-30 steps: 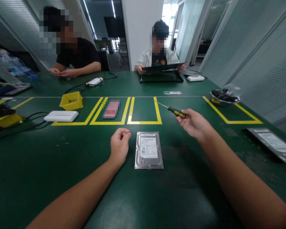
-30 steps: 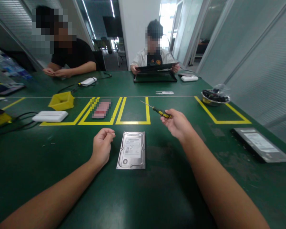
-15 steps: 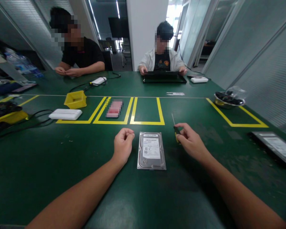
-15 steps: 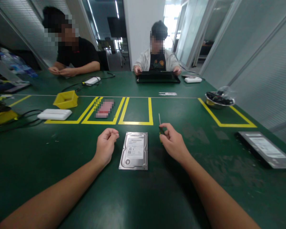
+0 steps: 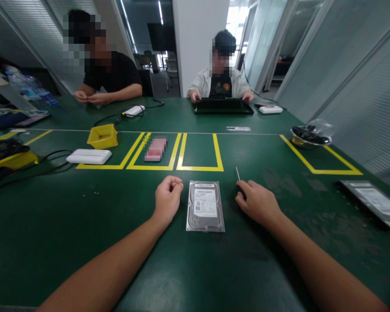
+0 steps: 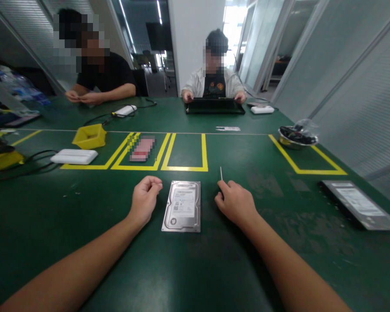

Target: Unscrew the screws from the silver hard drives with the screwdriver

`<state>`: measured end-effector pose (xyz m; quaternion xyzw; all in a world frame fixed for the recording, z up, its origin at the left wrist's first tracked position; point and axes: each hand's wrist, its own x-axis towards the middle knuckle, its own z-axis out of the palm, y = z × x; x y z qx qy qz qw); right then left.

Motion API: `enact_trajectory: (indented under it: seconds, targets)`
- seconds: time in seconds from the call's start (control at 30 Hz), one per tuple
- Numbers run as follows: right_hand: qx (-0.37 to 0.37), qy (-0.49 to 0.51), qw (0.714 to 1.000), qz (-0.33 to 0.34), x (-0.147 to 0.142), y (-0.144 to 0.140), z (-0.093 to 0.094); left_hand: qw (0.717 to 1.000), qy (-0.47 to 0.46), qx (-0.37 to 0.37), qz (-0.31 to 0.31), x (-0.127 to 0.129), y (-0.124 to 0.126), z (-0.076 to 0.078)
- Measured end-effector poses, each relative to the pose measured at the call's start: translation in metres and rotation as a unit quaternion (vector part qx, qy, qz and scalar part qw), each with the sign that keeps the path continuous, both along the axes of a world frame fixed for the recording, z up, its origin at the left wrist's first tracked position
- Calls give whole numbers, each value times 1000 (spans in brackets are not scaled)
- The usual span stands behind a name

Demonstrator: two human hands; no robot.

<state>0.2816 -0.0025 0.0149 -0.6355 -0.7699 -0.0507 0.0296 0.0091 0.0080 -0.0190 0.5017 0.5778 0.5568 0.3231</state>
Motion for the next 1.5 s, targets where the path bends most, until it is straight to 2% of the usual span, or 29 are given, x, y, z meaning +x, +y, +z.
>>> enact_trajectory:
  seconds: [0.3,0.97,1.23,1.37,1.5]
  targets:
    - [17,-27,999,-12,-1,7,-2,1000,25,-2,1,-4,2,0]
    - [-4,-15,1000,-19,9,9,3,1000,22,-8,-10,-3,1,4]
    - [42,1,999,-17,10,4,2,1000,2,0,-17,-2,2,6]
    - [96,36,994,38,3,-5,1,1000,-8,-2,-17,-1,0,7]
    - [119,129,971,165,-11,-23,-1,1000,5,12,-18,-1,-3,11]
